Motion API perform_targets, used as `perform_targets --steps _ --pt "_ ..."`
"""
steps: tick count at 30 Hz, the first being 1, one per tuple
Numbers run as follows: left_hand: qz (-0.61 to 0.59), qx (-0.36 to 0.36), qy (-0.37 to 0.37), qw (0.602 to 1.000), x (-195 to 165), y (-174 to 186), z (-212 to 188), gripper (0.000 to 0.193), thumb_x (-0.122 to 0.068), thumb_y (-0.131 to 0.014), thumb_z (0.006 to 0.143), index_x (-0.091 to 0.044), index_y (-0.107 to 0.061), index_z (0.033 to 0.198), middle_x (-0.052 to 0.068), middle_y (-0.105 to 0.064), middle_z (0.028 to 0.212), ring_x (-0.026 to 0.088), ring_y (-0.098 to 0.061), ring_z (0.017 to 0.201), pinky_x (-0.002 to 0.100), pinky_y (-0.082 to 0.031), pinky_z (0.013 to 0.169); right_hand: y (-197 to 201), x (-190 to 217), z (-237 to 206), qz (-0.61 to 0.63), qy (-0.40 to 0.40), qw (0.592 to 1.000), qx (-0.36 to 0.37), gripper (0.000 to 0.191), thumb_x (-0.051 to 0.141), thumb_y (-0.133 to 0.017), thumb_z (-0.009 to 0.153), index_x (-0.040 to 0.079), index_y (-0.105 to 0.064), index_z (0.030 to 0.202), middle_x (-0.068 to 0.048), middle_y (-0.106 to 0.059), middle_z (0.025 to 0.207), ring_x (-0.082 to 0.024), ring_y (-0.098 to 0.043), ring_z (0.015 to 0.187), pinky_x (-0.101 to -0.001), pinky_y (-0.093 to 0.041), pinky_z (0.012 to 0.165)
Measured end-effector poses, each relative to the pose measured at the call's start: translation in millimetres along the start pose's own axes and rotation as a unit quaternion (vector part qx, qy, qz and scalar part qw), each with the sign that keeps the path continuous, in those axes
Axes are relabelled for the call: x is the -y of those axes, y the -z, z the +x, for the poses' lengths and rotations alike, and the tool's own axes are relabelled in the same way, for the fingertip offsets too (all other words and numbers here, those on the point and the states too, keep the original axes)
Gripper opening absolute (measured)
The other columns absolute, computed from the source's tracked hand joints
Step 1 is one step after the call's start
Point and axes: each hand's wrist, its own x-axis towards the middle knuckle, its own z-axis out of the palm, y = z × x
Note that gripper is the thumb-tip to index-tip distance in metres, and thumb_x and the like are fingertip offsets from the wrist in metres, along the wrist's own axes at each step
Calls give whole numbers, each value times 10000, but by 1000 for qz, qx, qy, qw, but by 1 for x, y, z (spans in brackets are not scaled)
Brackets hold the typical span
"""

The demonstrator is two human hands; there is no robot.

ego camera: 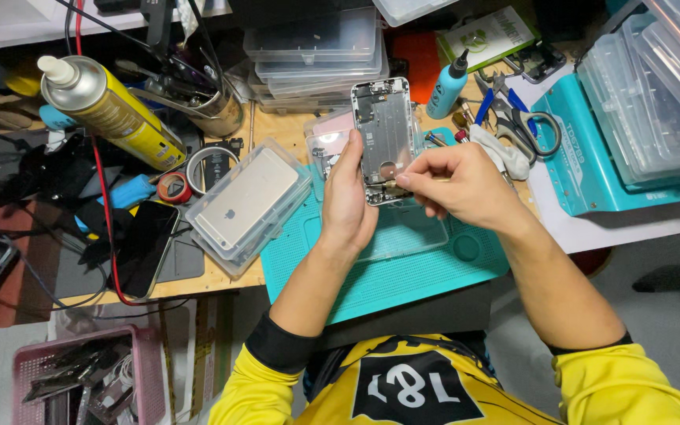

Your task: The person disassembles a smartphone at a repair bench, holding the opened phone frame in one hand while using a brush and small tools with the other hand to clean and remove internal components. They spray the phone with an aerosol can, pick out small parts with tweezers, and continue brushing the interior frame.

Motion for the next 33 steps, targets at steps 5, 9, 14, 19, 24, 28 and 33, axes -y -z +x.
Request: perform_targets --steps 5,9,14,19,24,28,33 --pt "1 6 -3 1000 0 0 0 382 -331 -439 1131 -20 -610 1273 101 -695 1166 207 -680 1032 389 -539 943 2 -1 0 27 57 998 19 158 100 -774 861 6 -725 979 4 -700 746 -54 -626 579 -218 -505 510" --pt "6 0 -4 1000 0 0 0 373 -324 -446 1144 -17 -617 1270 110 -692 1155 210 -672 1009 394 -536 926 3 -2 1 18 -6 1000 22 149 128 -735 928 -18 -750 952 -29 -683 706 -84 -626 550 -243 -496 479" --pt "0 -7 -1 1000 -1 -1 0 373 -322 -442 1129 -20 -614 1264 96 -692 1170 196 -673 1037 381 -535 953 4 -3 0 42 60 997 33 153 85 -746 882 -4 -721 1004 -7 -707 752 -60 -647 593 -220 -536 528" --pt "1 3 1 1000 -1 -1 1 377 -329 -433 1136 -23 -608 1271 95 -690 1160 201 -659 1028 390 -521 944 3 -2 1 46 17 998 28 145 88 -730 910 -22 -746 1002 -31 -709 733 -79 -641 573 -235 -511 507" --pt "-9 34 1 999 -3 0 0 428 -345 -399 1187 15 -580 1332 133 -679 1203 221 -663 1067 405 -526 983 2 -3 0 52 29 998 27 160 81 -737 892 -18 -742 1016 -29 -722 753 -74 -660 601 -230 -549 545" --pt "-6 40 27 999 -5 -1 -1 497 -371 -357 1137 29 -543 1366 213 -676 1247 297 -685 1131 443 -537 1025 2 -6 1 49 22 998 23 155 87 -737 903 -17 -751 1017 -26 -718 755 -69 -653 601 -224 -541 541" --pt "-5 40 20 999 -6 3 -3 512 -376 -352 1144 33 -526 1399 211 -661 1280 302 -674 1159 458 -534 1041 2 -11 0 53 35 998 18 154 73 -756 892 -23 -749 1013 -25 -709 752 -67 -641 592 -220 -525 527"
